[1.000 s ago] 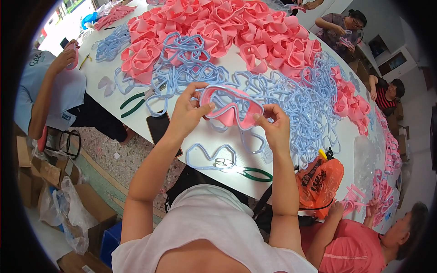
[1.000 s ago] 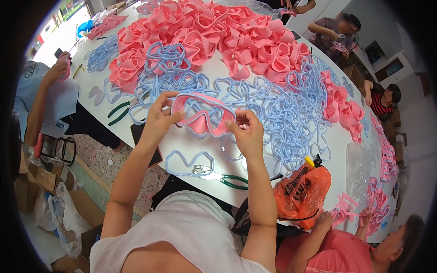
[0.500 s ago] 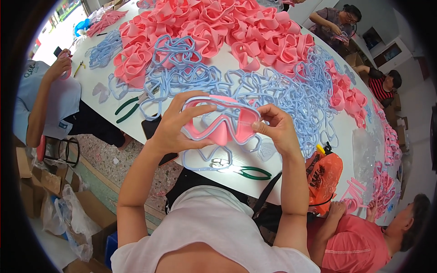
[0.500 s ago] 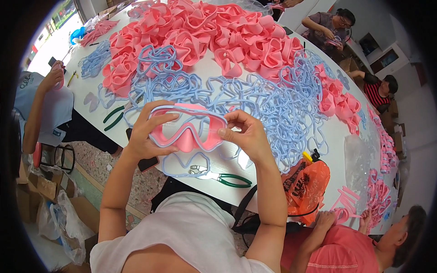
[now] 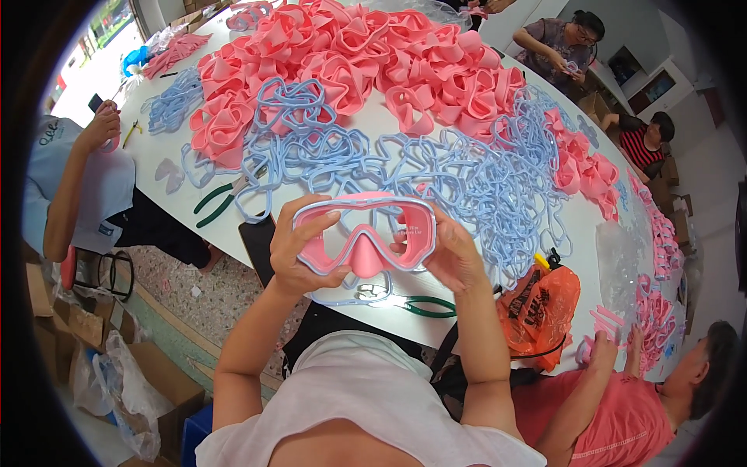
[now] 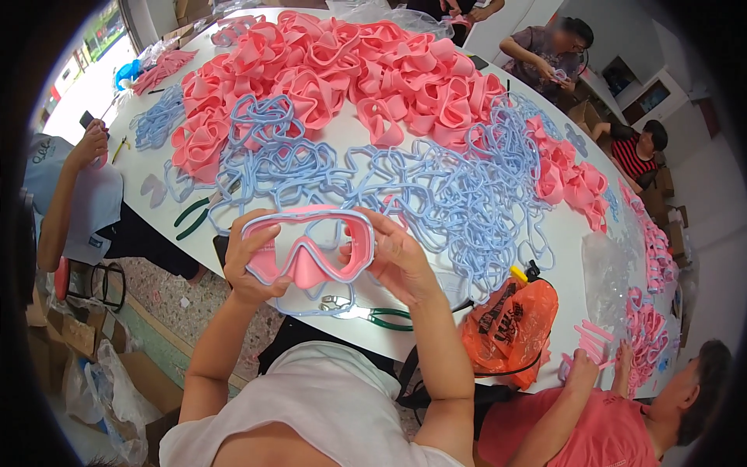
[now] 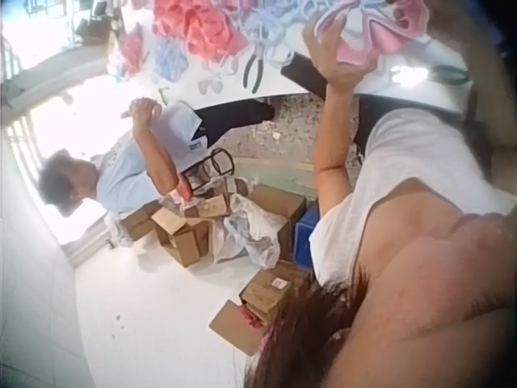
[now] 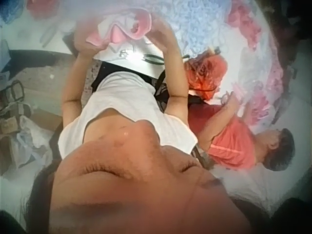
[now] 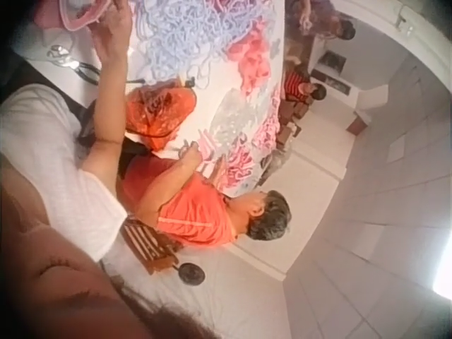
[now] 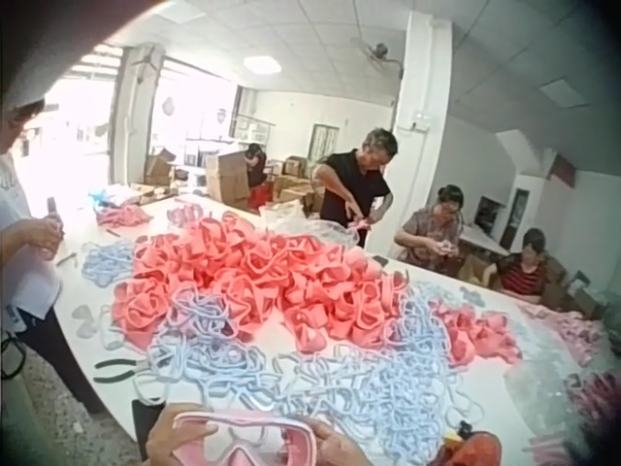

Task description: Assembling the straps and frames for pink diving masks at a factory workbench.

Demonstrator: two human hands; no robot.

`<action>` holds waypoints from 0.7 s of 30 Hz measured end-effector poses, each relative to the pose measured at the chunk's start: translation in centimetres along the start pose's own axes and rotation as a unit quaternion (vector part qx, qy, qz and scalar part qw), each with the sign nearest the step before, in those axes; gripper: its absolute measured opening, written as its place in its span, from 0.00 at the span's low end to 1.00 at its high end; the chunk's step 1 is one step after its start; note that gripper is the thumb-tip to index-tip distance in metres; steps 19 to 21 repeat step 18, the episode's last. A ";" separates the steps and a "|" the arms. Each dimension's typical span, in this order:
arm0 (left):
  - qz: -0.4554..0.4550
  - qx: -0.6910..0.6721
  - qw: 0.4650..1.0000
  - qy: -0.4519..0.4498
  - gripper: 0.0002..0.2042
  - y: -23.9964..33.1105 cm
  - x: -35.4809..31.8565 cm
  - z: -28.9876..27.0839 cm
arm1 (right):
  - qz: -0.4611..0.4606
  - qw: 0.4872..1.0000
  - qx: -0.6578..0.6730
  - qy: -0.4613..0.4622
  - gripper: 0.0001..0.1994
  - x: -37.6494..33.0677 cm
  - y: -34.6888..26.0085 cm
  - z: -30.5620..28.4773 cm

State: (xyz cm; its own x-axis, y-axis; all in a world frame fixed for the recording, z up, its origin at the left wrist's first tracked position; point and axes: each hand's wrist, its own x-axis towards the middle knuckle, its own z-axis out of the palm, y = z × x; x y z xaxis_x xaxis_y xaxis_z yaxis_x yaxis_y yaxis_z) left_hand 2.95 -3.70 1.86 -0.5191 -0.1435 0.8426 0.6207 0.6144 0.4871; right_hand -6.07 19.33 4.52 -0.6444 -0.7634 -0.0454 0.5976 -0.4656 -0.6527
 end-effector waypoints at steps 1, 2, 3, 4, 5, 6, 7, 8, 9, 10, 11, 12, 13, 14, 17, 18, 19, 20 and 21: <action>0.003 -0.003 1.000 0.001 0.31 0.1 -0.1 0.3 | -0.003 1.000 -0.003 0.001 0.35 -0.1 0.4 -0.3; -0.006 -0.011 1.000 0.009 0.30 0.0 -0.3 0.5 | -0.012 0.998 0.057 -0.014 0.38 0.0 1.1 -0.9; -0.016 -0.018 1.000 0.016 0.30 0.0 -0.5 0.8 | -0.021 0.993 0.117 -0.029 0.40 0.1 1.7 -1.3; -0.015 -0.020 1.000 0.017 0.30 0.0 -0.7 1.0 | -0.024 0.987 0.156 -0.024 0.42 0.1 2.1 -0.9; -0.022 -0.011 1.000 0.018 0.30 0.0 -1.0 1.3 | -0.026 0.987 0.154 -0.023 0.42 0.1 2.6 -0.9; -0.029 -0.002 0.999 0.020 0.30 0.0 -1.1 1.6 | -0.048 0.983 0.168 -0.059 0.37 0.1 3.1 -1.2; -0.029 -0.003 0.999 0.019 0.30 0.0 -1.3 1.6 | -0.071 0.976 0.183 -0.095 0.32 0.1 3.6 -1.1; -0.038 -0.015 0.999 0.025 0.30 0.1 -1.5 1.7 | -0.070 0.981 0.173 -0.056 0.29 -0.1 3.9 -0.8; -0.048 -0.026 0.998 0.031 0.30 0.2 -1.6 1.8 | -0.071 0.981 0.173 -0.055 0.29 -0.1 4.1 -0.7; -0.049 -0.027 0.998 0.032 0.30 0.2 -1.6 1.8 | -0.081 0.977 0.192 -0.041 0.28 -0.1 4.3 -0.7; -0.046 -0.011 0.999 0.018 0.30 0.3 -1.5 1.9 | -0.090 0.973 0.211 -0.026 0.28 -0.1 4.4 -0.6; -0.044 0.006 0.999 0.005 0.31 0.4 -1.5 1.9 | -0.089 0.973 0.211 -0.025 0.28 -0.2 4.5 -0.4; -0.045 0.008 0.999 0.007 0.31 0.4 -1.7 1.9 | -0.097 0.975 0.199 -0.020 0.28 -0.2 4.4 -0.1; -0.079 -0.044 0.996 -0.015 0.31 0.4 -2.1 1.9 | -0.105 0.977 0.187 -0.014 0.29 -0.3 4.4 0.1; -0.113 -0.081 0.988 -0.069 0.31 0.3 -2.3 1.3 | -0.104 0.978 0.183 0.003 0.30 -0.4 4.8 -0.2; -0.095 -0.066 0.989 -0.094 0.31 0.4 -2.2 1.0 | -0.100 0.978 0.182 0.002 0.30 -0.3 4.9 -0.3; -0.095 -0.066 0.989 -0.094 0.31 0.4 -2.2 1.0 | -0.100 0.978 0.182 0.002 0.30 -0.3 4.9 -0.3; -0.095 -0.066 0.989 -0.094 0.31 0.4 -2.2 1.0 | -0.100 0.978 0.182 0.002 0.30 -0.3 4.9 -0.3; -0.095 -0.066 0.989 -0.094 0.31 0.4 -2.2 1.0 | -0.100 0.978 0.182 0.002 0.30 -0.3 4.9 -0.3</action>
